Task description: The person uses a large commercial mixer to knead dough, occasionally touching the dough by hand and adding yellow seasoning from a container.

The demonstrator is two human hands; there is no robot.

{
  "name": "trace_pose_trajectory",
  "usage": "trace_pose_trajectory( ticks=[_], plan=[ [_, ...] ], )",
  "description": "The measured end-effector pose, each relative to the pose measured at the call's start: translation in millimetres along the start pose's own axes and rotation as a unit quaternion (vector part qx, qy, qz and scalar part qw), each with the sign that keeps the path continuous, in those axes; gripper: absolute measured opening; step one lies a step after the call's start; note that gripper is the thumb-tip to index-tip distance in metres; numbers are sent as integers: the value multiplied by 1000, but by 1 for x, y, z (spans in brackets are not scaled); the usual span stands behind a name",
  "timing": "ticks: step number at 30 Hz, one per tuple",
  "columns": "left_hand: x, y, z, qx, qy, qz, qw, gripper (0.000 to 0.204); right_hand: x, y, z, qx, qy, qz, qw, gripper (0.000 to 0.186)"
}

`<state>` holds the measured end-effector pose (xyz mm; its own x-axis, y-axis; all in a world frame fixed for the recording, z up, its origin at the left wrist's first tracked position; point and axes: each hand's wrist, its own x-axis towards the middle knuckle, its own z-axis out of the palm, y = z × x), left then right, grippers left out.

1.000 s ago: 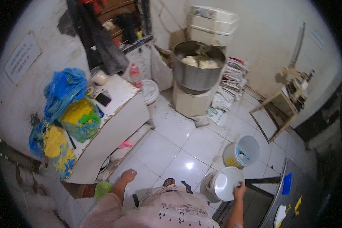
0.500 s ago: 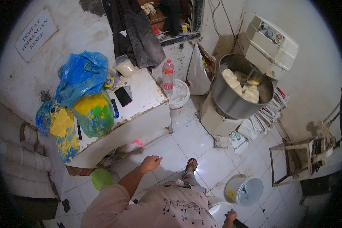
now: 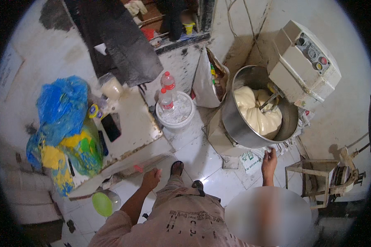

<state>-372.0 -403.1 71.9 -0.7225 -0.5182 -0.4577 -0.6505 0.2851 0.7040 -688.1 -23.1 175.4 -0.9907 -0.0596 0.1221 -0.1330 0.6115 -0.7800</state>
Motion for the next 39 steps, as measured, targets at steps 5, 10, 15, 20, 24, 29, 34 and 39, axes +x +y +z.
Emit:
trace_pose_trajectory(
  ticks=[5, 10, 15, 20, 24, 29, 34, 39],
  plan=[
    [51, 81, -30, -41, -33, 224, 973, 21, 46, -100, 45, 152, -33, 33, 987, 57],
    [129, 178, -54, -8, -50, 318, 947, 19, 73, -171, 59, 694, -157, 118, 693, 74],
    [165, 276, -52, 12, -59, 436, 898, 18, 84, -176, 51, 780, -139, 92, 603, 73],
    [193, 340, -17, 29, -90, 487, 868, 22, 97, -147, 25, 807, -84, 88, 577, 66],
    [194, 392, 7, 44, -84, 493, 865, 20, 116, -119, 7, 784, -49, 116, 608, 62],
    [213, 456, 32, 61, 19, 579, 813, 14, 139, -71, -7, 535, -18, 227, 814, 45],
    [220, 557, 28, 69, 78, 570, 815, 10, 145, -25, -7, 201, -46, 152, 967, 32],
    [207, 690, 40, 21, 186, 705, 685, 18, 149, -1, -3, 103, 34, -15, 994, 23]
  ],
)
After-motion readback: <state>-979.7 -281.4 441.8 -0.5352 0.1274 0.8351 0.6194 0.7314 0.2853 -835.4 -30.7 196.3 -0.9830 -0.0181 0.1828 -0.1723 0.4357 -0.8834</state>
